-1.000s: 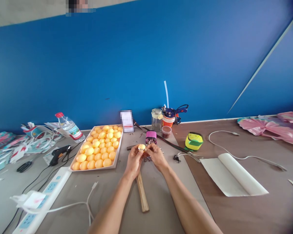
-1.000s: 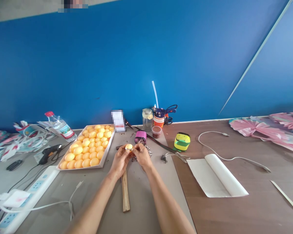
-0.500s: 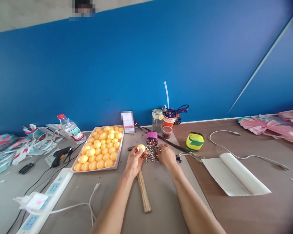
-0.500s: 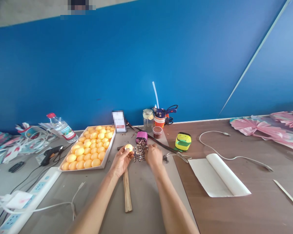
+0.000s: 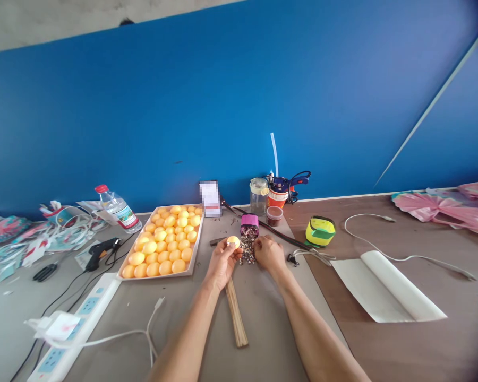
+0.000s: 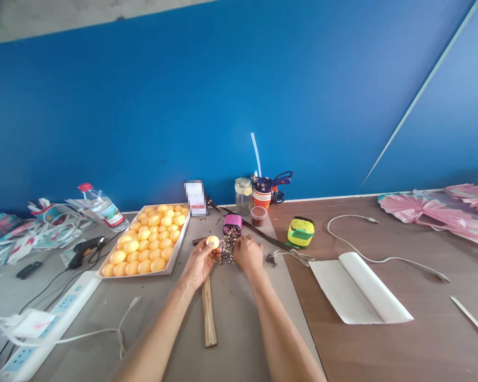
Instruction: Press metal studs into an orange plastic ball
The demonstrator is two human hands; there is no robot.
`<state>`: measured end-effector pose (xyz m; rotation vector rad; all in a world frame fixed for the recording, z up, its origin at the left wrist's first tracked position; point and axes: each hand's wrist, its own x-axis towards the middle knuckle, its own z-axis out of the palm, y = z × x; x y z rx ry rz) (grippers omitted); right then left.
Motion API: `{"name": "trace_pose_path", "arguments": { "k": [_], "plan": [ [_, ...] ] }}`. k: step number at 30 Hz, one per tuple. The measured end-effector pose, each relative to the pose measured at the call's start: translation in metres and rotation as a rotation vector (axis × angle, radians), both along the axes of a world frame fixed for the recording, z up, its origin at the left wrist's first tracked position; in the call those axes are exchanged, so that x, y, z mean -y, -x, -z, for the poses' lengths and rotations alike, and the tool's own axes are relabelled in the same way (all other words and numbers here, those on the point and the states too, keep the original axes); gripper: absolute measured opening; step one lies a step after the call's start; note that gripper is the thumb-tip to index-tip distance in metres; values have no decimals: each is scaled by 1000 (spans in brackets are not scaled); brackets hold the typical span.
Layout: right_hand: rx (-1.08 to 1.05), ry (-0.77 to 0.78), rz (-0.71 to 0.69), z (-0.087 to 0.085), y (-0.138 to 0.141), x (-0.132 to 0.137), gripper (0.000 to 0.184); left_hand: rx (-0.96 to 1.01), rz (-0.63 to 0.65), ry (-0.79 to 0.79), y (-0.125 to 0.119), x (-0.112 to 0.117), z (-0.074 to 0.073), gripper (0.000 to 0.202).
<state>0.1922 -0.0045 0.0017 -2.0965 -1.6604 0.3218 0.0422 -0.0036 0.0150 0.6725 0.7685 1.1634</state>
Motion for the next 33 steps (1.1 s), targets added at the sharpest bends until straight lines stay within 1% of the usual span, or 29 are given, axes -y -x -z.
{"name": "trace_pose_path", "arguments": {
  "k": [4, 10, 15, 20, 22, 25, 30, 33],
  "plan": [
    [4, 9, -26, -1, 3, 1, 20, 2, 2, 0, 0, 0, 0, 37],
    [-19, 5, -49, -2, 7, 1, 24, -2, 12, -1, 0, 0, 0, 36],
    [-19, 3, -126, -6, 9, 4, 19, -2, 21, -1, 0, 1, -2, 34],
    [-38, 2, -127, 0, 8, 3, 19, 17, 35, 7, 1, 0, 0, 34],
    [-66, -33, -118, 3, 8, 2, 20, 26, 35, 13, 1, 0, 1, 34],
    [-141, -135, -116, 5, 8, 0, 19, 40, 30, 28, 2, -1, 2, 34],
    [-358, -332, -129, 2, 8, -2, 18, 69, 25, 58, 2, 0, -2, 32],
    [-492, -340, -112, 1, 7, -3, 18, 79, 30, 65, 2, 0, -3, 30]
  ]
}}
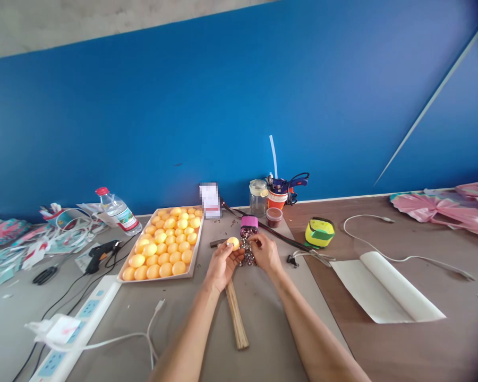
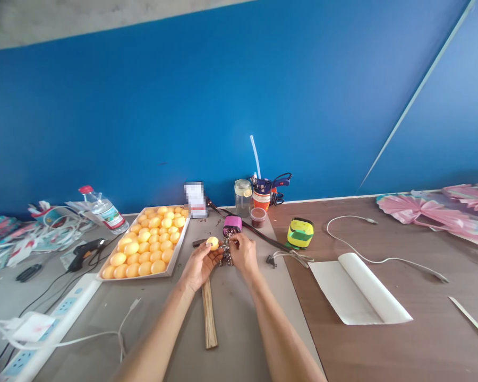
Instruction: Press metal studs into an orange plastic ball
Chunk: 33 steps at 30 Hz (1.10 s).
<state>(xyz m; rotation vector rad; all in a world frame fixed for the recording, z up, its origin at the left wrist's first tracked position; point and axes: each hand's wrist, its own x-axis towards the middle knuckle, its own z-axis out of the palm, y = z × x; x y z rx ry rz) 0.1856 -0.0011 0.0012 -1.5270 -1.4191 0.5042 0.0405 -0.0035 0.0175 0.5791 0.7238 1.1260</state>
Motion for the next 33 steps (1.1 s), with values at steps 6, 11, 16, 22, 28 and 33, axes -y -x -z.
{"name": "trace_pose_path", "arguments": {
  "k": [6, 11, 16, 22, 28, 33],
  "plan": [
    [-15, 20, 23, 1, -2, 1, 13, 11, 10, 3, 1, -1, 2, 28],
    [-43, 32, -16, 1, 0, 1, 14, 19, 13, 8, 2, 0, 0, 25],
    [-24, 33, -28, 3, -1, 0, 14, 16, 8, 16, 2, 0, -1, 24],
    [-317, -10, -29, 6, 0, -5, 10, 14, 12, 16, 2, -1, 1, 25],
    [-896, 34, -250, -7, 8, 0, 27, 19, 11, 10, 2, -1, 3, 23],
    [-1049, 101, -389, -16, 10, 6, 24, 29, 31, -23, 2, -1, 2, 21]
  ]
}}
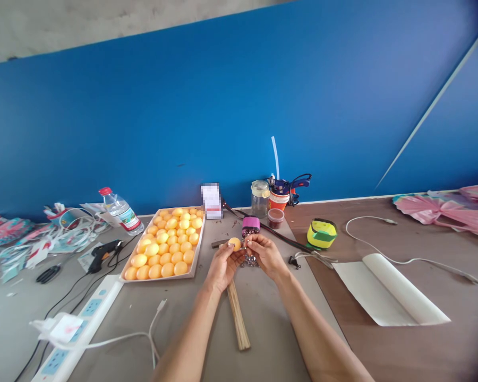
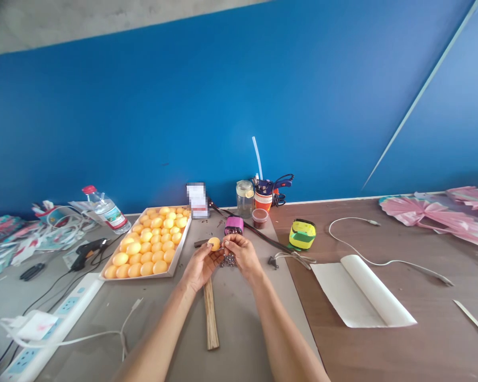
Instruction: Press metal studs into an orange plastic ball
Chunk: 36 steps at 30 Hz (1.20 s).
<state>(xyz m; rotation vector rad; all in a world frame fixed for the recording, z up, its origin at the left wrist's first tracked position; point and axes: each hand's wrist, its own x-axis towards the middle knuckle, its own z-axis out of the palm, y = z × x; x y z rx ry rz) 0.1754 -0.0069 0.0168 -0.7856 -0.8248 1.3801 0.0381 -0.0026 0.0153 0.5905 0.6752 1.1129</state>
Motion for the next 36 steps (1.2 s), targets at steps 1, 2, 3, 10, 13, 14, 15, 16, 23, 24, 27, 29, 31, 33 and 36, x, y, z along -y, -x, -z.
{"name": "trace_pose_path", "arguments": {
  "k": [1, 2, 3, 10, 13, 14, 15, 16, 23, 24, 27, 29, 31, 33, 36],
  "plan": [
    [0, 7, -9, 0, 1, 0, 24, 1, 10, -11, 0, 0, 0, 20],
    [10, 14, -9, 0, 1, 0, 24, 1, 20, -24, 0, 0, 0, 20],
    [30, 22, -8, 1, 2, 0, 25, -1, 28, -37, 0, 1, 0, 20],
    [235, 13, 31, 2, 6, 0, 25, -45, 15, -54, -3, 2, -2, 27],
    [296, 15, 27, 1, 6, 2, 21, -44, 9, -67, -4, 2, -1, 31],
    [311, 16, 24, 1, 6, 2, 20, -41, 7, -70, -4, 2, 0, 32],
    [330, 16, 22, 1, 7, 2, 19, -38, 5, -71, -4, 1, 0, 32],
    [356, 12, 25, 2, 7, 2, 18, -35, 1, -69, -4, 1, 1, 33],
    [531, -29, 34, 3, 7, 2, 13, -18, -28, -65, -3, 0, 4, 33],
    [536, -33, 30, 3, 7, 3, 13, -19, -31, -65, -4, 0, 4, 33],
    [533, -34, 33, 3, 8, 4, 12, -25, -30, -70, -4, 1, 2, 32],
    [529, -30, 40, 2, 8, 4, 12, -34, -32, -78, -5, 1, 2, 32],
    [520, -24, 44, 1, 9, 5, 12, -49, -43, -94, -5, 1, 2, 33],
    [504, -14, 38, 1, 9, 5, 12, -69, -60, -116, -6, 2, 2, 35],
    [488, 10, 39, 1, 10, 5, 12, -91, -82, -146, -7, 3, 2, 37]
  ]
}}
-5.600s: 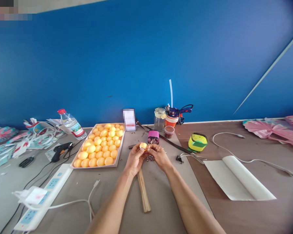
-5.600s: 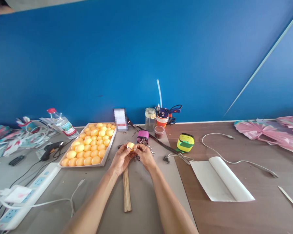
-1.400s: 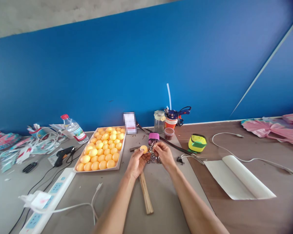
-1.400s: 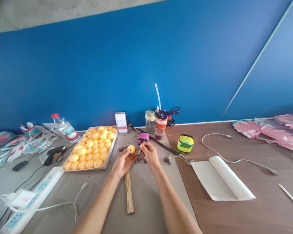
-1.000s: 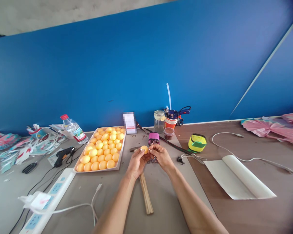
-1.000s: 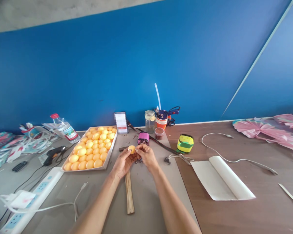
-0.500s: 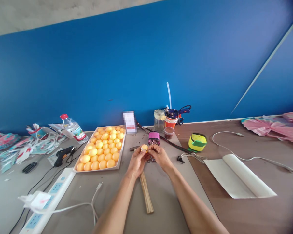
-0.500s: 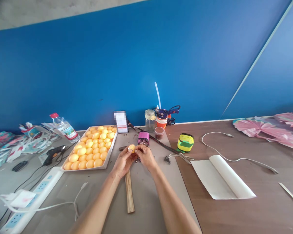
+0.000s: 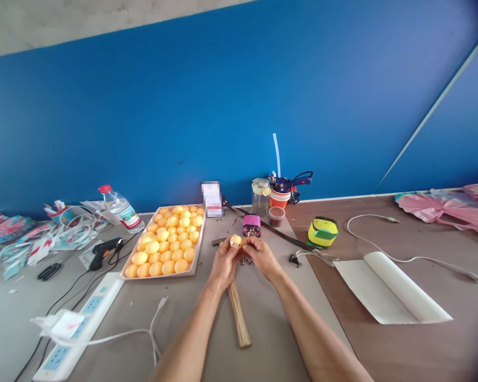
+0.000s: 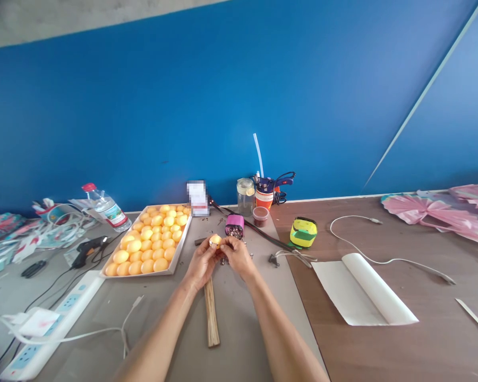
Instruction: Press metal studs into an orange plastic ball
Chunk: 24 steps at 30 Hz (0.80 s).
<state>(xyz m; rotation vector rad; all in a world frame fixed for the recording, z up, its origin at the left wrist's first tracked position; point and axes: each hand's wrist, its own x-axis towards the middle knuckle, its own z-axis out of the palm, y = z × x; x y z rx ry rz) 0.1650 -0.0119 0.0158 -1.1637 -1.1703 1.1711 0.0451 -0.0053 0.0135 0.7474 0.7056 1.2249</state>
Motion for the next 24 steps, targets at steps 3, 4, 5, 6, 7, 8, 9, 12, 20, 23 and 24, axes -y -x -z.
{"name": "trace_pose_path", "arguments": {
  "k": [3, 4, 5, 6, 7, 8, 9, 12, 20, 23, 24],
  "plan": [
    [-4, 14, 17, 2, 1, 0, 10, -16, -18, -18, -1, 2, -2, 36],
    [-7, 15, 19, 2, 2, 0, 10, -24, -22, -24, -1, 3, -2, 35],
    [-10, 16, 23, 2, 2, 0, 10, -34, -27, -29, -1, 3, -2, 35],
    [-15, 18, 24, 3, 3, 0, 10, -47, -36, -34, -1, 4, -1, 35],
    [-22, 20, 25, 3, 3, 0, 10, -61, -46, -40, -2, 4, 0, 35],
    [-27, 21, 24, 3, 4, 0, 11, -75, -58, -45, -2, 3, 1, 36],
    [-33, 20, 25, 3, 5, 0, 11, -88, -72, -49, -1, 3, 2, 37],
    [-41, 5, 40, 6, 7, -1, 10, -109, -90, -65, -1, 2, 7, 38],
    [-106, 17, 45, 10, 11, -7, 15, -104, -69, -93, -1, 2, 10, 35],
    [-104, 27, 42, 11, 1, -11, 18, -15, 8, -45, 0, 2, 5, 31],
    [-65, 27, 58, 11, -4, -12, 16, 10, 29, -15, 1, 1, 3, 32]
  ]
}}
